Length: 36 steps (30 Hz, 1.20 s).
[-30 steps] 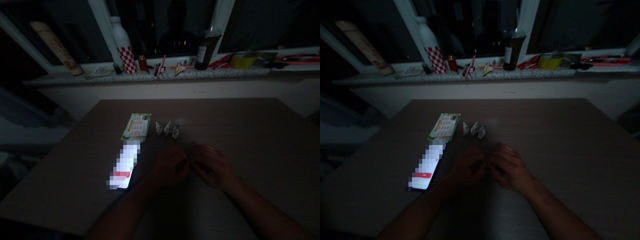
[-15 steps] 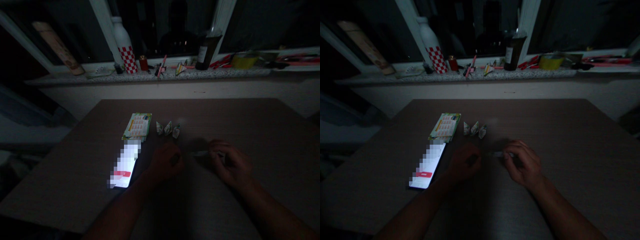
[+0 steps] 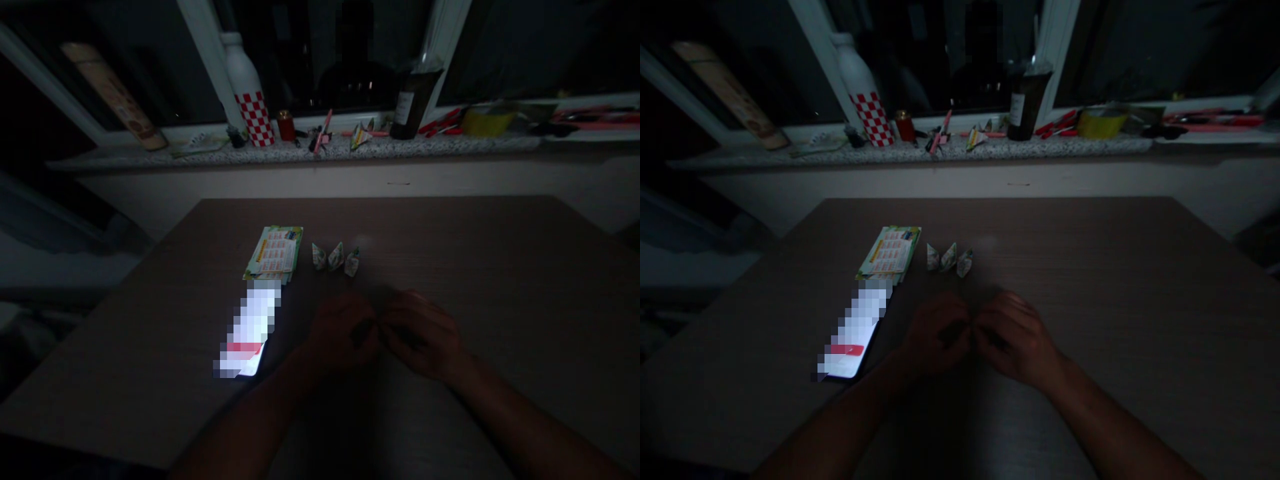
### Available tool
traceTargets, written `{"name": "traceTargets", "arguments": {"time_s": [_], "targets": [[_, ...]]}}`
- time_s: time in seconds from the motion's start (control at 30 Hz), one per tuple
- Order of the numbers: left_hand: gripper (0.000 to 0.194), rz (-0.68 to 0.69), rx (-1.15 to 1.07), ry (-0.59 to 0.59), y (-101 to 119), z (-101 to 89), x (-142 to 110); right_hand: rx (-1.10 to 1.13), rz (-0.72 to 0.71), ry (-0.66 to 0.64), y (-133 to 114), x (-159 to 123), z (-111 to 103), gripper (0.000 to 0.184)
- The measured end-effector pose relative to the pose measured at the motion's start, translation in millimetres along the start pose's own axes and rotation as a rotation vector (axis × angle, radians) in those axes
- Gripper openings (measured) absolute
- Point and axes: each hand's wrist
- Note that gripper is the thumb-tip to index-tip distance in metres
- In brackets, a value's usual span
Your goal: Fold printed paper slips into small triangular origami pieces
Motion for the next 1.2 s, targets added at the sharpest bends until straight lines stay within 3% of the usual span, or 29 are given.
{"name": "traceTargets", "arguments": {"time_s": [0.4, 0.63, 0.73, 0.9, 1.03, 1.2], "targets": [[0.009, -0.057, 0.032, -0.005, -3.0, -2.6, -1.1, -0.003, 0.002, 0.166, -9.8, -0.4, -4.7, 0.028], [0.011, -0.262, 0.074, -0.034, -14.0, -15.6, -5.3, -0.068, 0.283, 0.341, -1.1, -9.8, -9.5, 0.013], [0.011, -0.272, 0.063, -0.013, -13.1, -17.4, -5.4, 0.010, 0.427, 0.339, 9.4, -11.7, -5.5, 0.004], [0.009, -0.139, 0.026, 0.005, -4.9, -9.9, -2.1, 0.251, 0.627, 0.219, 21.9, -11.4, 14.6, 0.015], [0.013, -0.165, 0.027, -0.082, -6.7, -6.9, -2.6, 0.187, 0.580, -0.026, 29.1, -12.6, 22.5, 0.013], [0.032, -0.192, -0.014, -0.308, -12.8, -12.2, -3.3, 0.219, 0.514, -0.074, 35.2, -9.8, 16.7, 0.012]]}}
Point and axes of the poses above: each hand's wrist, its own x-axis towards the middle knuckle, its own z-axis out of the palm, y = z × x, and after that the axes turned 11 degrees about -y, right-handed
